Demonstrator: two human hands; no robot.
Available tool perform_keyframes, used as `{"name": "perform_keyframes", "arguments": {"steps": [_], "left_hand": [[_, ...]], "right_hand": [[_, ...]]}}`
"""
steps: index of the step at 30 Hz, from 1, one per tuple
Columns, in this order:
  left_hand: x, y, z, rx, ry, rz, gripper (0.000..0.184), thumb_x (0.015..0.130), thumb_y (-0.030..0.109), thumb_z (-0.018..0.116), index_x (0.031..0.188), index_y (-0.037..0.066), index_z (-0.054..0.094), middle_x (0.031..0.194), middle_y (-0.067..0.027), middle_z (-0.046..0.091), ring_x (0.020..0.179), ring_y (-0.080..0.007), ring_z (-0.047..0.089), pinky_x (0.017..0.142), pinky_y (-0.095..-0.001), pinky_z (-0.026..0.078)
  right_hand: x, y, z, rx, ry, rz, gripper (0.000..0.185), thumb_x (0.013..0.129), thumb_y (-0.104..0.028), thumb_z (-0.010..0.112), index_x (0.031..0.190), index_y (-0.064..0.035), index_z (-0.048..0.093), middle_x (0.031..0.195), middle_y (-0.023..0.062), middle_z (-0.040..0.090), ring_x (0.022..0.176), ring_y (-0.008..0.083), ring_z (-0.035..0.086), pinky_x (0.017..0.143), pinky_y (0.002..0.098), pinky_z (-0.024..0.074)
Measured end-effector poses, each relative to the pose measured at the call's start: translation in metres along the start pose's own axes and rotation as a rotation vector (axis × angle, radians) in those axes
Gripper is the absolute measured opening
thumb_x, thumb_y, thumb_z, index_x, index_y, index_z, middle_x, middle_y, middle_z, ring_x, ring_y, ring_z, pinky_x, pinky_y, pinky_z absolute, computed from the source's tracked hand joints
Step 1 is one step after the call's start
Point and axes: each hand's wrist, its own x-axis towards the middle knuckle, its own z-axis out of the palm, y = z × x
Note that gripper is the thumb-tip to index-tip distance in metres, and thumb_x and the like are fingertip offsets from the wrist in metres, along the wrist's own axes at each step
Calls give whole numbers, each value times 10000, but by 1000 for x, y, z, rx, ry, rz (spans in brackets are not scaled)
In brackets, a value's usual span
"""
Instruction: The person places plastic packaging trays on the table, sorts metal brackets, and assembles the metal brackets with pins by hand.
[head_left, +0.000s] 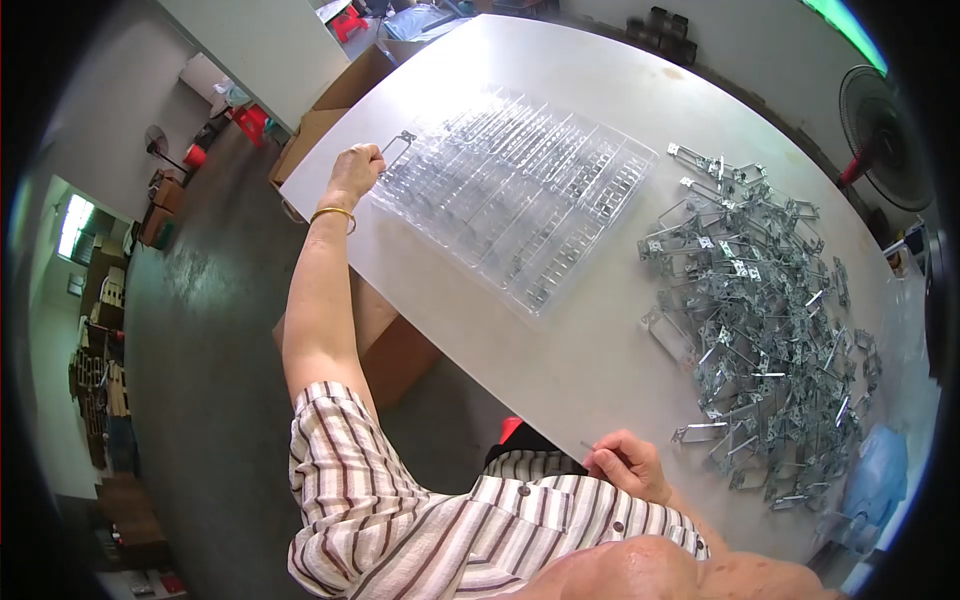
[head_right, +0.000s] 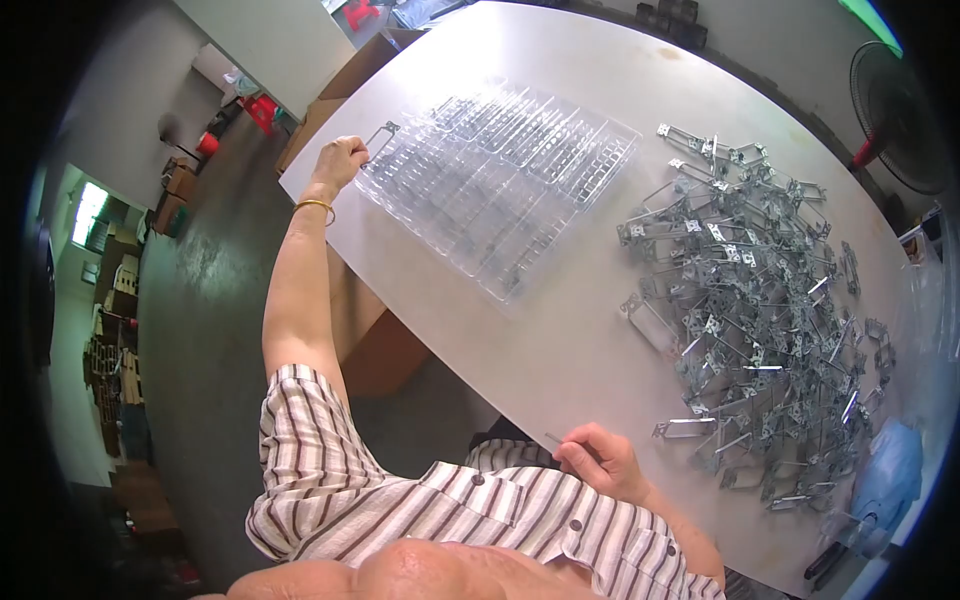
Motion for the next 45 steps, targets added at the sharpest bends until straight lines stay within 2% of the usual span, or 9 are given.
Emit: {"name": "perform_keyframes", "arguments": {"steps": [12,19,25,31,45], "left_hand": [[9,-2,6,59,-78,2,146,891,146,715,964,27,758,952,-171,765,921,-317,741,860,-396,571],[7,-2,7,17,-189,-105,168,902,123,679,1025,46,765,1013,-204,762,981,-337,742,917,-403,568],[9,5,4,131,-241,-76,176,904,71,659,1049,58,758,1046,-199,757,999,-341,738,928,-407,567],[8,14,2,276,-241,-83,244,886,4,638,1094,83,737,1125,-197,741,1082,-376,710,945,-430,566],[6,26,-3,340,-237,-105,203,922,29,629,1068,102,751,1134,-168,740,1102,-340,706,969,-430,552]], "right_hand": [[3,-8,1,13,53,30,83,1052,-96,629,1026,-18,641,816,27,704,684,81,652,602,242,519],[3,-6,0,5,42,11,90,1053,-101,627,1020,-18,640,821,32,710,680,85,660,595,246,521],[3,-4,-2,7,35,12,86,1050,-96,626,1022,-15,638,833,38,715,684,90,664,597,248,525],[2,-5,-4,-2,24,19,83,1049,-94,624,1025,-15,636,856,46,729,699,93,670,618,248,537],[2,-5,-6,21,6,20,80,1054,-87,615,1030,-11,626,859,41,721,716,82,656,631,241,535]]}}
